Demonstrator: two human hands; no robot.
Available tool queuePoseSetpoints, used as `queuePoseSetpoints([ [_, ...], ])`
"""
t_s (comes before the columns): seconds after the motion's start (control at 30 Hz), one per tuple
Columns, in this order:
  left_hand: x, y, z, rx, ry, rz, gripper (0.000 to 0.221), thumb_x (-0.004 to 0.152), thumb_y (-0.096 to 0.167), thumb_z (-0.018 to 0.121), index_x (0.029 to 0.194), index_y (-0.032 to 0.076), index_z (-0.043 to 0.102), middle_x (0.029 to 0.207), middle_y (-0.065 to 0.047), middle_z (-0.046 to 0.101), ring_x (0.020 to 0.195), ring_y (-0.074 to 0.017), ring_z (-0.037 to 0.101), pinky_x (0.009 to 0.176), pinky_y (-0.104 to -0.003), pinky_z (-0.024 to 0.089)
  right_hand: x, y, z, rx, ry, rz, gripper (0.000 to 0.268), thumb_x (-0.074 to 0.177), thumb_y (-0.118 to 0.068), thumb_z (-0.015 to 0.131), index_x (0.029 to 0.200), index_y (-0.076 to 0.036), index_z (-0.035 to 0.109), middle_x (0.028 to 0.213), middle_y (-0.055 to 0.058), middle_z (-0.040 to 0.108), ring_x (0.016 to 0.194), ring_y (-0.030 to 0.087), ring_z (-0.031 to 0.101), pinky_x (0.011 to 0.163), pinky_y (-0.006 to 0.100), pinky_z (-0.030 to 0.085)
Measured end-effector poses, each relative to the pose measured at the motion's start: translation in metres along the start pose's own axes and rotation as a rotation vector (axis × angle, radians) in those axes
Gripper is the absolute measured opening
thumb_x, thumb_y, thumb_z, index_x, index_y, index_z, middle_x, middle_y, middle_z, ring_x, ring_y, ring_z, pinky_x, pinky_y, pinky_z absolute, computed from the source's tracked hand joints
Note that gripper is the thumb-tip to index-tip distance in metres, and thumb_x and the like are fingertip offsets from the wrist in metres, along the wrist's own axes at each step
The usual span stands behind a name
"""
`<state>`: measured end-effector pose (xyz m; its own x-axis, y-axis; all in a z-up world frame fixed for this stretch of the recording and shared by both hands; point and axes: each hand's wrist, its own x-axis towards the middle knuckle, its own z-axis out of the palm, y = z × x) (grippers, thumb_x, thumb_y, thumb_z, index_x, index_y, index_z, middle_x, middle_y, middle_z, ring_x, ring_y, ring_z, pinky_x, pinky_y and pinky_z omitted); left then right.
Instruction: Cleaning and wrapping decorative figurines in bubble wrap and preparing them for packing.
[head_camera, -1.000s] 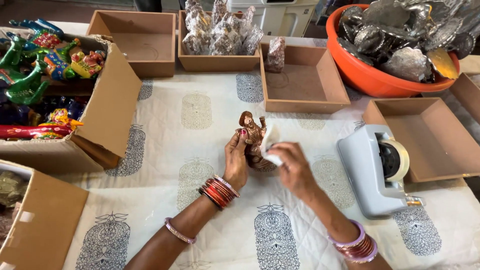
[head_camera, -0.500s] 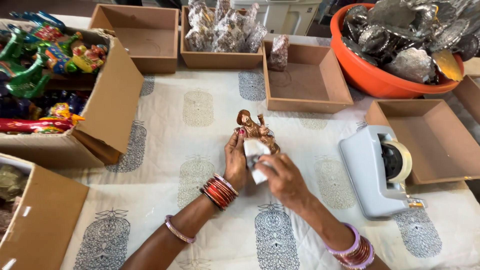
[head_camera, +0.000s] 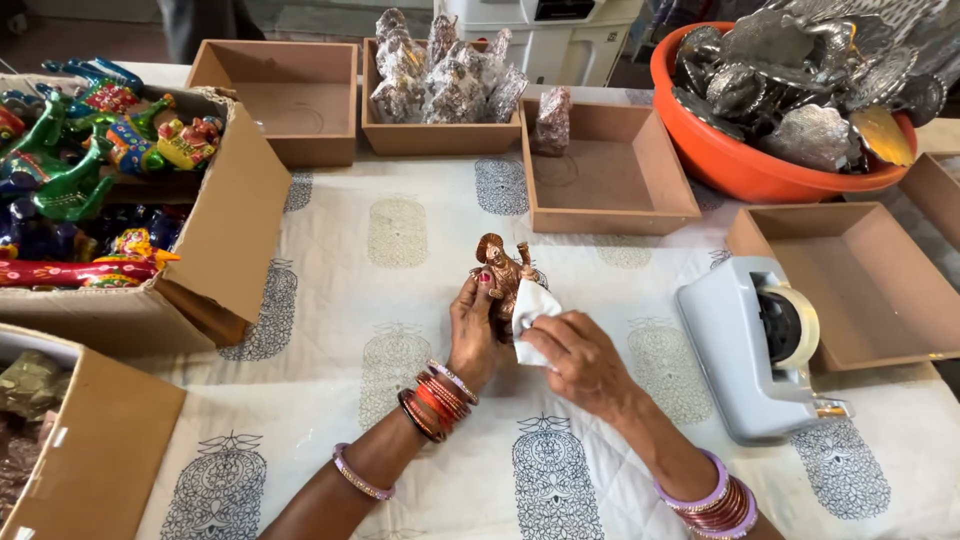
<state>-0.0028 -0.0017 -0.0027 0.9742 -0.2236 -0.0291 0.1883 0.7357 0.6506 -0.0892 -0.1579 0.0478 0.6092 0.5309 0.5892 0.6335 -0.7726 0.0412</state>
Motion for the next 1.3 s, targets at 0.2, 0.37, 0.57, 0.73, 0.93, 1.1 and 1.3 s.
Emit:
queuePoseSetpoints([
  [0.2,-0.008,0.017,0.017,0.034,0.053,-0.05,0.033,0.103,0.031,0.054,0.119,0.003,0.063,0.111,-0.009,0.074,0.096,-0.0148,0.074,0.085,-0.031,0.066,-0.01,0.016,0.021,0.134,0.108,0.229,0.019,0.084,-0.006,0.073,0.102,0.0,0.07,0.106,0.012,0.066,0.1,0.026,0.063,0.089,0.036,0.057],
  [0.37,-0.007,0.009,0.009,0.093,0.024,0.006,0.032,0.103,0.03,0.056,0.116,0.003,0.065,0.107,-0.011,0.075,0.09,-0.0178,0.073,0.078,-0.034,0.063,-0.02,0.007,0.039,-0.076,-0.001,-0.093,0.017,0.09,0.001,0.071,0.105,-0.004,0.069,0.112,0.008,0.068,0.1,0.022,0.064,0.09,0.034,0.058],
  [0.57,-0.007,0.003,0.01,0.09,0.028,0.014,0.031,0.105,0.03,0.057,0.118,0.004,0.068,0.105,-0.006,0.074,0.088,-0.0121,0.069,0.079,-0.03,0.06,-0.009,0.017,0.019,0.351,0.11,0.472,0.019,0.086,-0.005,0.077,0.103,-0.003,0.069,0.11,0.011,0.066,0.098,0.022,0.066,0.086,0.032,0.059],
  [0.73,-0.008,0.009,0.011,0.081,0.103,-0.055,0.03,0.101,0.031,0.056,0.115,0.007,0.068,0.104,-0.003,0.077,0.089,-0.0117,0.072,0.081,-0.031,0.063,-0.008,-0.004,0.02,0.088,0.077,0.168,0.037,0.068,0.002,0.069,0.104,-0.006,0.072,0.108,0.01,0.068,0.102,0.028,0.063,0.09,0.035,0.058],
  [0.93,-0.01,0.016,0.014,0.197,0.106,-0.062,0.033,0.106,0.033,0.056,0.119,0.006,0.069,0.106,-0.008,0.074,0.091,-0.0173,0.066,0.082,-0.036,0.058,-0.011,0.02,0.019,0.202,0.098,0.338,0.029,0.082,-0.003,0.073,0.111,-0.003,0.067,0.112,0.015,0.064,0.106,0.025,0.063,0.091,0.032,0.056],
  [1.1,0.004,-0.011,-0.019,0.075,0.064,-0.054,0.032,0.102,0.029,0.055,0.118,0.002,0.063,0.116,-0.011,0.074,0.107,-0.0205,0.072,0.096,-0.037,0.062,-0.008,0.012,0.019,0.614,0.155,0.597,0.02,0.096,-0.021,0.069,0.11,-0.005,0.066,0.112,0.008,0.068,0.1,0.02,0.067,0.087,0.033,0.057],
  [1.3,-0.009,0.019,0.009,0.023,0.033,-0.067,0.034,0.106,0.029,0.055,0.125,0.003,0.062,0.12,-0.013,0.07,0.108,-0.0237,0.067,0.098,-0.042,0.056,-0.009,0.014,0.016,0.224,0.107,0.278,0.021,0.095,-0.027,0.067,0.106,-0.008,0.065,0.11,0.009,0.066,0.102,0.022,0.065,0.087,0.035,0.056],
])
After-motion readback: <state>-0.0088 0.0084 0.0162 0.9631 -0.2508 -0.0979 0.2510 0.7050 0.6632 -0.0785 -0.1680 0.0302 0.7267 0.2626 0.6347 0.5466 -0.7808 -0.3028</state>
